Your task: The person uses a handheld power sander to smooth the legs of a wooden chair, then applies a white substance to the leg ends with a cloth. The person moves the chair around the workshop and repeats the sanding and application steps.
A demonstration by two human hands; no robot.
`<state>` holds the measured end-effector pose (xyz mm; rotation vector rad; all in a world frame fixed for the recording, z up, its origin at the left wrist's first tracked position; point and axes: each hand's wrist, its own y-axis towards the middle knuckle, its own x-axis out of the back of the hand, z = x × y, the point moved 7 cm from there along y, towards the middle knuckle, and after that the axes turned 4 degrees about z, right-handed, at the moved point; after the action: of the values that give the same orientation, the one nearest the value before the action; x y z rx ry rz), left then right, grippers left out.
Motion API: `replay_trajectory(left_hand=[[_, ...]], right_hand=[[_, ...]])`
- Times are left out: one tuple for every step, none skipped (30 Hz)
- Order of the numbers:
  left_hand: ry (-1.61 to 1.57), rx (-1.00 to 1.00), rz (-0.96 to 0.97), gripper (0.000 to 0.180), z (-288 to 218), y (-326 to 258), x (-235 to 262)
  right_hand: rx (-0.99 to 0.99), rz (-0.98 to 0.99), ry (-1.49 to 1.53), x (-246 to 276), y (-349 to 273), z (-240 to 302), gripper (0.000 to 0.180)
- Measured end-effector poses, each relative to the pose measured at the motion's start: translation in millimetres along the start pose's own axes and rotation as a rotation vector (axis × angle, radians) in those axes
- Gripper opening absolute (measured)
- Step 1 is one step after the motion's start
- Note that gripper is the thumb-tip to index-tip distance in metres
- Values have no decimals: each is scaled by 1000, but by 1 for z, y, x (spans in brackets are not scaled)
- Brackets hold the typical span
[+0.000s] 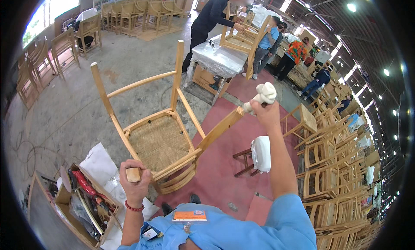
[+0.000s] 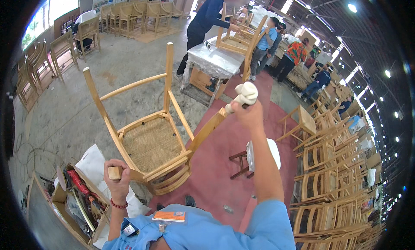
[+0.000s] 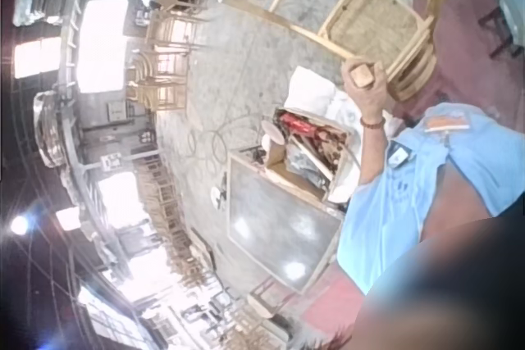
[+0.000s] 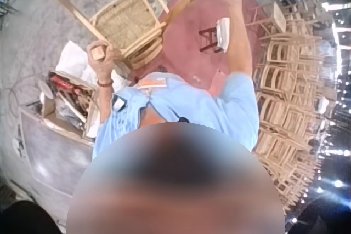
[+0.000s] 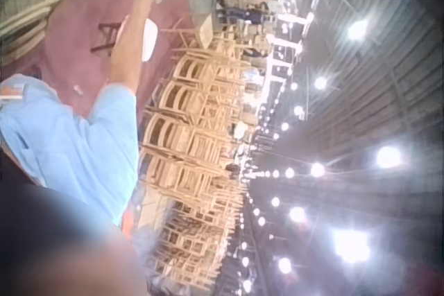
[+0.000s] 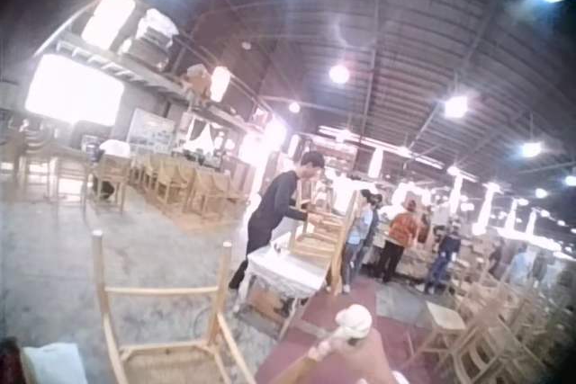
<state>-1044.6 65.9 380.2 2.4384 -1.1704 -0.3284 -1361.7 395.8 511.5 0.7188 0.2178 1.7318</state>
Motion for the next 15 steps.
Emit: replay_trajectory(left_hand=[[-17,11,-7,29,1,0,1],[-1,-1,6,29,1,0,0],[2,-4,13,29,1,1,-1],[3,-10,34,29,1,1,-3],[3,1,13,29,2,1,-1],[1,5,4,29,2,1,0],[-23,-6,-27,29,2,1,2],[-1,-6,-8,29,1,1,1],[5,-14,4,29,1,1,0],[14,-16,29,29,0,1,-1],[13,-23,37,31,-1,2,-2],[4,-2,33,31,0,2,0],[-3,-1,31,32,0,2,0],[-22,18,8,32,2,1,2],[-21,28,13,33,3,0,3]], right_hand=[[6,98,-65,-5,0,-2,31],[42,1,-151,1,0,-1,32],[45,-47,-266,4,0,-3,34],[59,-61,-382,4,0,-3,35],[-89,-121,-246,9,1,-16,36],[-122,-57,-167,7,2,-20,33],[-119,-39,-75,4,4,-23,31],[-134,-38,14,6,5,-25,28],[-13,2,-81,2,8,-17,26],[-20,-46,-121,7,9,-18,26],[-75,-38,-178,7,10,-22,27],[-47,-64,-221,9,11,-20,27],[-147,-55,-133,10,11,-27,29],[-177,19,-142,4,11,-29,28],[-176,38,-146,4,12,-27,27]])
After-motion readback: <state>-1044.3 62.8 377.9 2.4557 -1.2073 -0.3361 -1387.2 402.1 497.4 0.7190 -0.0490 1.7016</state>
